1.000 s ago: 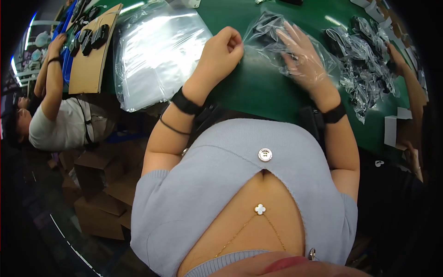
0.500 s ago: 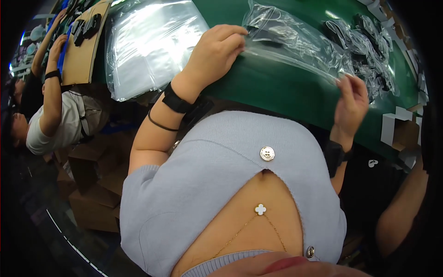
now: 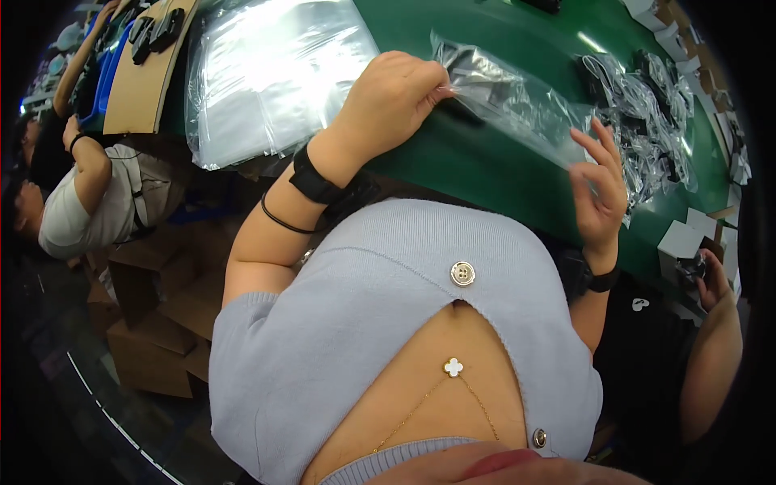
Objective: The person picks up a black electronic device, slides it into a plastic bag, and sets it down before coiling a white cable and placing it into another bag. They then repeat the process by bagging a second electronic device.
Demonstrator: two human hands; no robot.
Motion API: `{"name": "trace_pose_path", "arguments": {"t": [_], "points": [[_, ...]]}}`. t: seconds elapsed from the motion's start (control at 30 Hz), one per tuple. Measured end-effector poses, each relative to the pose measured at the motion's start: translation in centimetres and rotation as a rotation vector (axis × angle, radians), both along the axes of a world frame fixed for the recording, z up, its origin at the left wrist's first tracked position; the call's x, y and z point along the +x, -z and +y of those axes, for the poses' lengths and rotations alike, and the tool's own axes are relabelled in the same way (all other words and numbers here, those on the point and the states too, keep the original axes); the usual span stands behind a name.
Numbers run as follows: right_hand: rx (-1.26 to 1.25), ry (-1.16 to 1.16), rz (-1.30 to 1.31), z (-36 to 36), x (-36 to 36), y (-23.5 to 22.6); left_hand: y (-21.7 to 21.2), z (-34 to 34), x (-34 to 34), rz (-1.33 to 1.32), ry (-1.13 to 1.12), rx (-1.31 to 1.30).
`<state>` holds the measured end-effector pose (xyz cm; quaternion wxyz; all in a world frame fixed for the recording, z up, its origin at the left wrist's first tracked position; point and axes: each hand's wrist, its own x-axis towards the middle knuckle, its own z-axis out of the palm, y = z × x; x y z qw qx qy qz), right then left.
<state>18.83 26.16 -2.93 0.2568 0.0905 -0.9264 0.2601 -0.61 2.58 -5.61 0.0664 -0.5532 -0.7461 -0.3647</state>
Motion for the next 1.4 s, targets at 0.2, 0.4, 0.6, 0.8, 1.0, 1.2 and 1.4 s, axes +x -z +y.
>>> {"name": "trace_pose_path", "arguments": {"t": [0.2,0.4,0.6,0.8,1.0,1.2,1.4], "points": [[-0.838,0.168,-0.163,1.1,-3.9,1.0,0.3,1.4,1.2,-0.210,-0.161,0.026],[-0.098,0.320,-0.170,3.0,-11.2,4.2,0.0,0.7,0.5,-0.388,-0.272,-0.140],[-0.033,0.207,-0.059,1.2,-15.2,5.1,0.9,0.4,-1.4,-0.940,-0.250,-0.211],[-0.188,-0.208,-0.114,-2.3,-13.9,4.9,1.1,1.3,-1.5,-1.325,-0.302,0.130],[-0.599,-0.104,-0.199,-4.4,-12.8,1.7,1.0,2.8,-0.5,-1.299,-0.147,0.465],[-0.493,0.278,-0.104,6.9,-17.0,0.0,-1.3,-2.1,-1.2,-0.711,-0.023,-0.030],[-0.344,0.747,-0.477,24.4,-17.3,0.0,0.6,-5.5,-0.5,-0.024,-0.406,-0.283]]}}
